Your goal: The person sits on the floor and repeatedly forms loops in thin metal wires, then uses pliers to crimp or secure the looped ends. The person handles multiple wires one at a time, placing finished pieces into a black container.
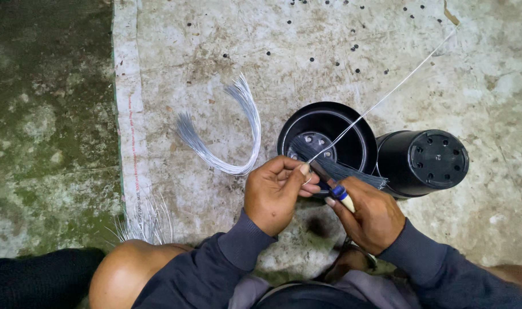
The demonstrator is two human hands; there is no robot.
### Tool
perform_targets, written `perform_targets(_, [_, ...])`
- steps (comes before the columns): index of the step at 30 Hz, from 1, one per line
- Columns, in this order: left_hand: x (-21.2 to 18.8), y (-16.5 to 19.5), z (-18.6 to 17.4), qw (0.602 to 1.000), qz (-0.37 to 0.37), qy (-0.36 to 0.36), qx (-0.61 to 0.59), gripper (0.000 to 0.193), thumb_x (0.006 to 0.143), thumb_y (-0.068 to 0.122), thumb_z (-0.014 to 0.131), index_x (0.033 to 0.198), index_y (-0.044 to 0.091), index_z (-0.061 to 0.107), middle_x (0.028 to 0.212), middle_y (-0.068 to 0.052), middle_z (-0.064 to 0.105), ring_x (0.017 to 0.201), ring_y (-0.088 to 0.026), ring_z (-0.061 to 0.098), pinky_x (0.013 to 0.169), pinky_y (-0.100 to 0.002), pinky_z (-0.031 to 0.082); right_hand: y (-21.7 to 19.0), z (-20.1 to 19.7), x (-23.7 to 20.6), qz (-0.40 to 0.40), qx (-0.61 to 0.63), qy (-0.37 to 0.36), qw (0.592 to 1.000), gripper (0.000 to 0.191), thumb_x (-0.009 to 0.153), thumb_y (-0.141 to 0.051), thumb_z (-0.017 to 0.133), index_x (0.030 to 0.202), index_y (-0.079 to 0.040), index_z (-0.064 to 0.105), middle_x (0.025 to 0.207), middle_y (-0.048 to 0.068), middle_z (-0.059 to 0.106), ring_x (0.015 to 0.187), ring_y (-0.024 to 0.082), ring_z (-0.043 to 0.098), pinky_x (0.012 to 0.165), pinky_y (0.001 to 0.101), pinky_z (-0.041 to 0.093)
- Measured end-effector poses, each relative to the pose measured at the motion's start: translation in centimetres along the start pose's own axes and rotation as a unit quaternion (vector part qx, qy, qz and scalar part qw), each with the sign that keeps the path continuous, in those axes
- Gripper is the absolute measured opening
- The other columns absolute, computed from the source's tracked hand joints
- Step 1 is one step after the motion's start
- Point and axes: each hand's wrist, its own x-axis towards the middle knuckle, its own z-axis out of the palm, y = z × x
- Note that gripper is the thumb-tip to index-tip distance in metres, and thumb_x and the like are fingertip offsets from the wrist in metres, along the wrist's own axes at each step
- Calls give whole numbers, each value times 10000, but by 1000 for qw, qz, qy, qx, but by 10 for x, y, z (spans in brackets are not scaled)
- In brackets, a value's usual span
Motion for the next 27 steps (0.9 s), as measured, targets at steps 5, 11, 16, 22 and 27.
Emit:
perform_targets(5, [2,-4,-6,998,-21,-31,-44,152,1034,111,584,1017,-33,631,933,-170,759,800,-220,769,699,-323,644,-1,-1,0,-9,-25,2,1000,211,880,-151,694,1054,-35,672,837,141,659,746,337,679,624,411,525])
perform_targets(11, [2,-3,-8,996,-27,-44,-73,156,1034,127,593,1031,-24,629,939,-177,757,802,-228,766,704,-335,640,-3,-1,0,86,131,-62,986,297,914,-195,660,1138,0,651,958,136,716,561,235,731,488,336,550])
perform_targets(16, [3,-6,-8,994,-50,-46,-84,176,1031,148,606,1032,-25,637,947,-175,762,814,-223,763,718,-331,637,1,3,-2,66,82,-30,994,320,898,-196,680,1154,-6,652,1039,159,719,690,289,748,565,354,571])
perform_targets(22, [3,-10,-9,973,-119,-47,-192,161,1037,163,614,1021,5,638,935,-141,744,789,-191,749,705,-311,616,5,4,-2,0,56,0,998,239,900,-164,692,1079,-10,656,965,156,695,852,341,718,684,390,554])
perform_targets(27, [2,-11,-9,941,-166,-56,-290,118,1043,144,604,1027,30,634,917,-114,732,777,-162,735,708,-291,605,2,6,0,-3,29,19,999,217,872,-135,718,1036,-18,636,887,138,657,777,326,694,651,391,537])
